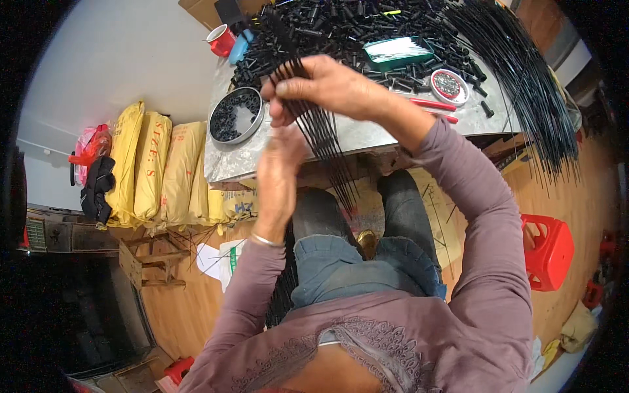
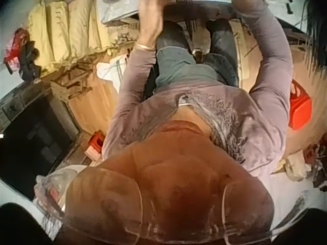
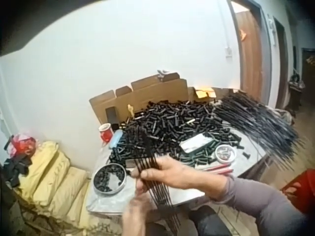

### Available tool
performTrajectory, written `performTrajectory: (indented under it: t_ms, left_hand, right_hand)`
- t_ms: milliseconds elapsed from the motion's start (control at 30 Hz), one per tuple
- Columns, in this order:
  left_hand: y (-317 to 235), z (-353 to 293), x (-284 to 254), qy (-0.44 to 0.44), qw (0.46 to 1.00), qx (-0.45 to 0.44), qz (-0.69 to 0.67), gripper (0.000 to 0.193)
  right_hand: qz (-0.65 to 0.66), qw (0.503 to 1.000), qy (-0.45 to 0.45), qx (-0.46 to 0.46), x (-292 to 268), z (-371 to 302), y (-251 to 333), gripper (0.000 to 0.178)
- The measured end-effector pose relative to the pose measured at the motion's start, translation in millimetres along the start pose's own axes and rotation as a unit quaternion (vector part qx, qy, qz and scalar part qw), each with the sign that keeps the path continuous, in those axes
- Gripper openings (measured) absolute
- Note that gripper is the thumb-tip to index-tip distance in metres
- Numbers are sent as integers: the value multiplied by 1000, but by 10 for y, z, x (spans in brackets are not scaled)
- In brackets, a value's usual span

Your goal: Assembling and cutting wire bundles using pliers and cutters at a workbench.

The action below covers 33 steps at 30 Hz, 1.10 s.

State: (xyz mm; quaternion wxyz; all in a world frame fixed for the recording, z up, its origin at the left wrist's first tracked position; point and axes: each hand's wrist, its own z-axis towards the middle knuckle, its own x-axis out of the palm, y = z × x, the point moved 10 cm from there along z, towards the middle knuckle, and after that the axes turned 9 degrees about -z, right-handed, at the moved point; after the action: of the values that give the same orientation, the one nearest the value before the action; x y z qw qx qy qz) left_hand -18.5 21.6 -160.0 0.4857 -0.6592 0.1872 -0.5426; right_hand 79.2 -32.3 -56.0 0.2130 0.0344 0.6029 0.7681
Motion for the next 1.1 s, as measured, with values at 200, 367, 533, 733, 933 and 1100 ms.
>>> performTrajectory:
  t_ms: [200, 367, 533, 733, 933, 1100]
  left_hand:
    - [-982, 272, 927, 168, 974, 96, 120, 32]
    - [-869, 334, 1000, 196, 973, 87, 83, 21]
    - [-921, 341, 1050, 214, 957, 145, 130, 21]
    - [-877, 341, 1100, 222, 958, 129, 130, 19]
    - [-896, 325, 1064, 214, 959, 142, 119, 19]
    - [-879, 323, 1110, 216, 959, 137, 125, 20]
  right_hand:
    - [6, 999, 41, 23, 337, -308, -165, 18]
    - [-43, 990, 133, 36, 250, -304, -108, 35]
    - [-286, 935, -145, 151, -1484, -326, -464, 30]
    - [-676, 697, -164, 175, -2093, -491, -810, 12]
    - [-715, 672, -172, 86, -2018, -423, -674, 10]
    - [-701, 661, -264, -37, -1986, -507, -222, 8]
